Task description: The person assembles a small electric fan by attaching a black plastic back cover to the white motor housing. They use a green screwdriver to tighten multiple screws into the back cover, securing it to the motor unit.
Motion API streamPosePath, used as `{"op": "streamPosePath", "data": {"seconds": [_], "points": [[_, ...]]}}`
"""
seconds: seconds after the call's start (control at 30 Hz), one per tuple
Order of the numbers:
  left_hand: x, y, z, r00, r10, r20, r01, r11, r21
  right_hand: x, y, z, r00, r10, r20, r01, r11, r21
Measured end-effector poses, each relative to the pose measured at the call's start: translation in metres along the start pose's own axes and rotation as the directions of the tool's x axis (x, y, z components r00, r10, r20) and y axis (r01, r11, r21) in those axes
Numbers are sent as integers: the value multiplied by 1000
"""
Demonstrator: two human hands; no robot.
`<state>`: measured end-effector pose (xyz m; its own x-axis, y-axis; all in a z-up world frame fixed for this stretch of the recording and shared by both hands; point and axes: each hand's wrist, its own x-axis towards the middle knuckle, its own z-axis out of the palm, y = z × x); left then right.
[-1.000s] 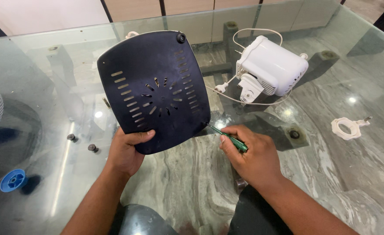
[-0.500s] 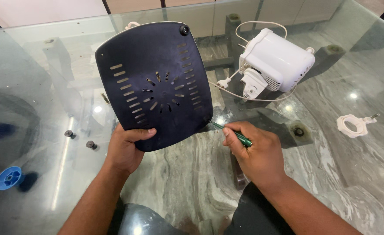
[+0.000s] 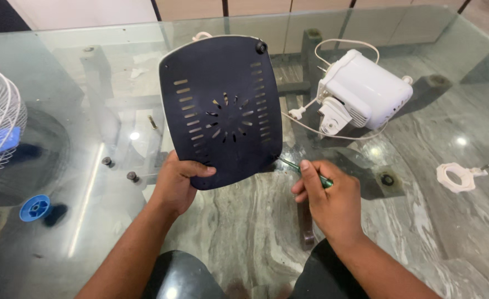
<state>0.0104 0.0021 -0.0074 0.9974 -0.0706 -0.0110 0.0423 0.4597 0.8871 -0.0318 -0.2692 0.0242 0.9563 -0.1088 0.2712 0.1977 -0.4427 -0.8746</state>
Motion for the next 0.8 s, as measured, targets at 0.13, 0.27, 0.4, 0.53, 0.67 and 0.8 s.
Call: {"op": "streamPosePath", "data": {"seconds": [0.13, 0.27, 0.4, 0.53, 0.67, 0.8], "points": [[-1, -1, 2, 1000, 23, 11, -24, 999, 22, -1, 1, 1, 998, 58, 7, -57, 997, -50], [-4, 1, 0, 997, 72, -15, -69, 987, 148, -1, 6, -4, 998, 61, -24, -62, 997, -39], [-8, 31, 1, 961, 276, 5, -266, 920, 289, -4, 10, -6, 999, -43, -32, 44, 999, 20], [-26, 86, -18, 918, 385, -93, -191, 636, 748, -7, 11, -4, 998, -11, -66, 12, 1000, 12], [-54, 120, -57, 940, 337, -51, -74, 348, 935, -8, 14, -2, 997, 23, -70, -23, 1000, -2], [-63, 114, -82, 962, 274, -16, -5, 75, 997, -11, 16, 0, 998, -29, -50, 27, 999, -35]]}}
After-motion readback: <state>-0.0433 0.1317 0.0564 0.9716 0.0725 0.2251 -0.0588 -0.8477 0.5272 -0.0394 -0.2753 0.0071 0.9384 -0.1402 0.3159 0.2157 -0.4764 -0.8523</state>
